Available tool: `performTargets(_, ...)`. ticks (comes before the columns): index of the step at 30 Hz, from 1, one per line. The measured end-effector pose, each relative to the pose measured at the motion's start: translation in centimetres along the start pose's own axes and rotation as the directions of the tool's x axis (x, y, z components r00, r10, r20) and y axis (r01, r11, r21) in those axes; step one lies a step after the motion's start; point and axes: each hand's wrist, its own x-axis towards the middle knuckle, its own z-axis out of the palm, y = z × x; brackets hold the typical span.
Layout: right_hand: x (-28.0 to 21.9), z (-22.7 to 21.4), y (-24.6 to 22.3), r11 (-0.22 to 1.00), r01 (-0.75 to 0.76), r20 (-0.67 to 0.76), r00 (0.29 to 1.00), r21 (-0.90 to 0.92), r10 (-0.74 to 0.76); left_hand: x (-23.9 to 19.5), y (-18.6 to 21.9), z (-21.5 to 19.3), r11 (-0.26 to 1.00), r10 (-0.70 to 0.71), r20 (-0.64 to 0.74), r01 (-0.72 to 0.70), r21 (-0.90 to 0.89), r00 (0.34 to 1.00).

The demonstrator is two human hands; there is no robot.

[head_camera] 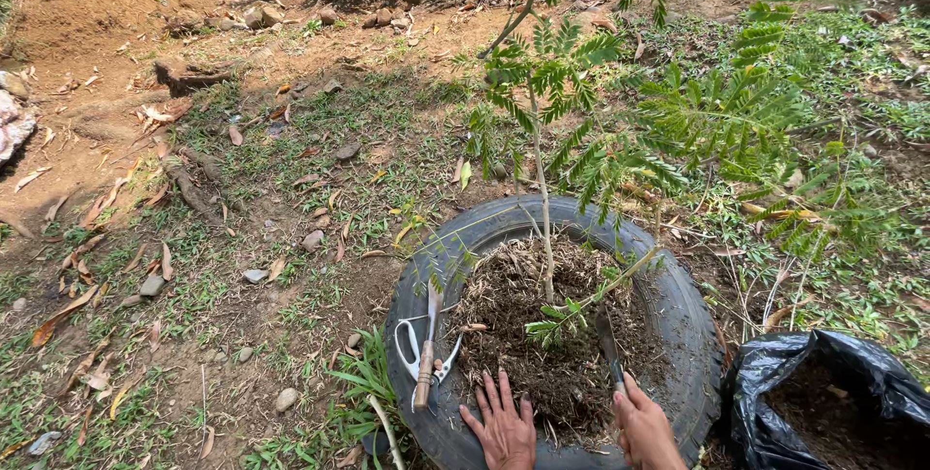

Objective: The person fills a tire planter with soil from a bag by hand, then positions a small tree in the center and packs more soil around the base using a small tool and their hands.

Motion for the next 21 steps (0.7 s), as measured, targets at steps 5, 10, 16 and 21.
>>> performTargets(5, 4.6, -0.5, 0.4, 0.861, -0.226, 0.197, 0.969, 0.455, 0.150, 1.0, 0.0, 1.3, 1.000, -0.012, 0.007, 0.012, 0.007, 1.000)
performTargets(10, 10.3, 1.5, -0.4, 0.963, -0.123, 0.196, 0.978, 0.242, 0.076, 2.0, -0.6, 2.9, 1.000, 0.022, -0.034, -0.022, -0.009, 0.999)
performTargets(16, 4.8, 0.0, -4.3, 0.838, 0.153, 0.024, 0.986, -0.524, -0.165, 3.3, -1.0, 5.2, 0.999, 0.019, -0.093, -0.022, -0.030, 0.996)
performTargets(21, 1.6, -2.6, -7.0, 0.900, 0.134, 0.010, 0.990, -0.414, -0.143, 4.7, -1.4, 6.7, 0.991, 0.060, -0.824, -0.130, -0.017, 0.564)
